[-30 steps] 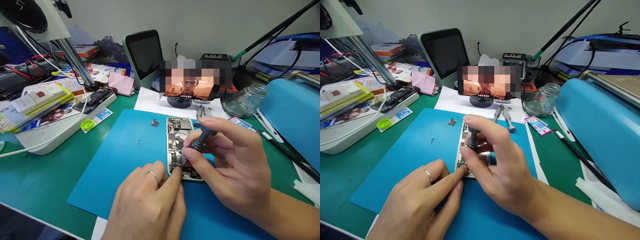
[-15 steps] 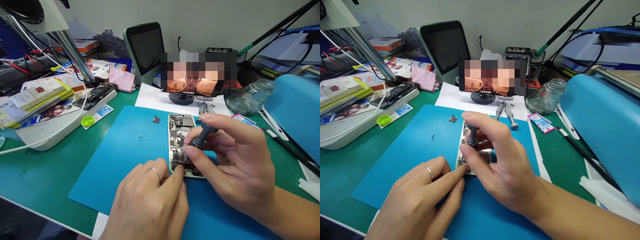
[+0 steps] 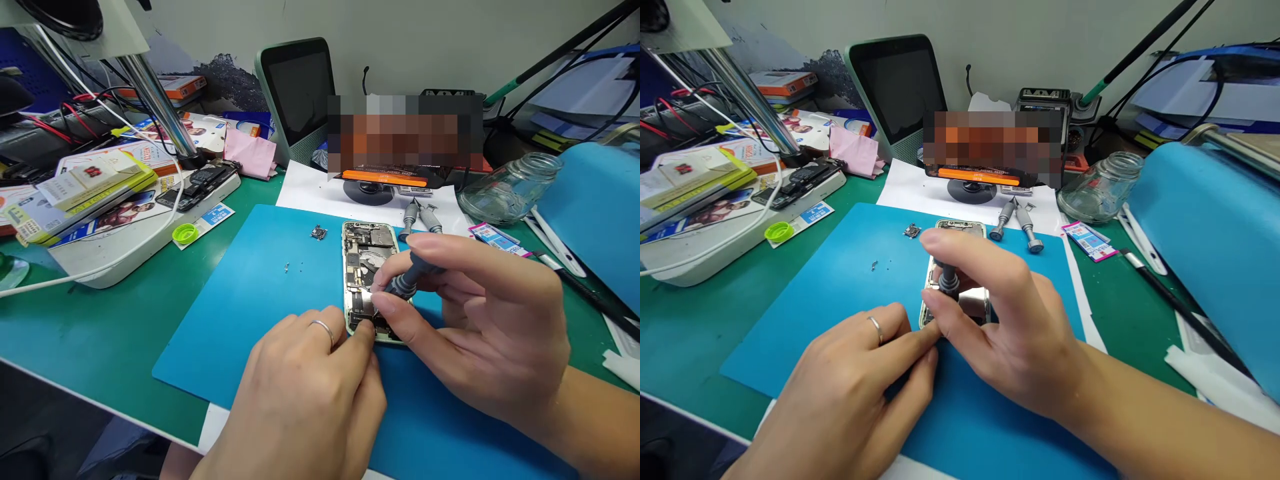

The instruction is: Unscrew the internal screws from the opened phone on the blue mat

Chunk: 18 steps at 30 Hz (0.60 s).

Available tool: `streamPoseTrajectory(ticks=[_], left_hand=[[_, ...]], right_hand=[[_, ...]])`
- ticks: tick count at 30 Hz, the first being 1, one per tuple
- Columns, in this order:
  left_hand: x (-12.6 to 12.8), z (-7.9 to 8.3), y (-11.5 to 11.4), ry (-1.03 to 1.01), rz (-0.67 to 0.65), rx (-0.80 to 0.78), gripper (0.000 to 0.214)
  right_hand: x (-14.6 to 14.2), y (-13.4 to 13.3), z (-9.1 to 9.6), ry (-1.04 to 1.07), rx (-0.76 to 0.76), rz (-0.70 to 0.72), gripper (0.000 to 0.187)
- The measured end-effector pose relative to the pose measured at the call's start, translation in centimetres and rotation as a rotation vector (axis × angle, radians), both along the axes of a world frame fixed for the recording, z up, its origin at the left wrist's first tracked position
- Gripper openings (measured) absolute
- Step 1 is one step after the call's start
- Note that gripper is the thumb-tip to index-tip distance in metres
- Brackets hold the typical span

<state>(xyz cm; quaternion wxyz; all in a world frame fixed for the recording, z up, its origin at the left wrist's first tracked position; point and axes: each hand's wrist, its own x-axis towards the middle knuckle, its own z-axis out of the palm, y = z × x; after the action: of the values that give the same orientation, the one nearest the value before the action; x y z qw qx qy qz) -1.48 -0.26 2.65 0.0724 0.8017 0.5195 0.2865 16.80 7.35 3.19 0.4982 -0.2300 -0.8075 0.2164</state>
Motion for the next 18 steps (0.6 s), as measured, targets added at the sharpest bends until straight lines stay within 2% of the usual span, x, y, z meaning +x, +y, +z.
streamPoseTrajectory(ticks=[8, 18], left_hand=[[0.0, 0.6, -0.2, -0.019, -0.002, -0.083, 0.027], [0.1, -0.1, 0.0, -0.018, -0.016, 0.005, 0.029]], right_hand=[[0.1, 0.1, -0.6, -0.063, 0.149, -0.041, 0.070], [0.5, -0.3, -0.8, -0.073, 0.181, -0.110, 0.065]])
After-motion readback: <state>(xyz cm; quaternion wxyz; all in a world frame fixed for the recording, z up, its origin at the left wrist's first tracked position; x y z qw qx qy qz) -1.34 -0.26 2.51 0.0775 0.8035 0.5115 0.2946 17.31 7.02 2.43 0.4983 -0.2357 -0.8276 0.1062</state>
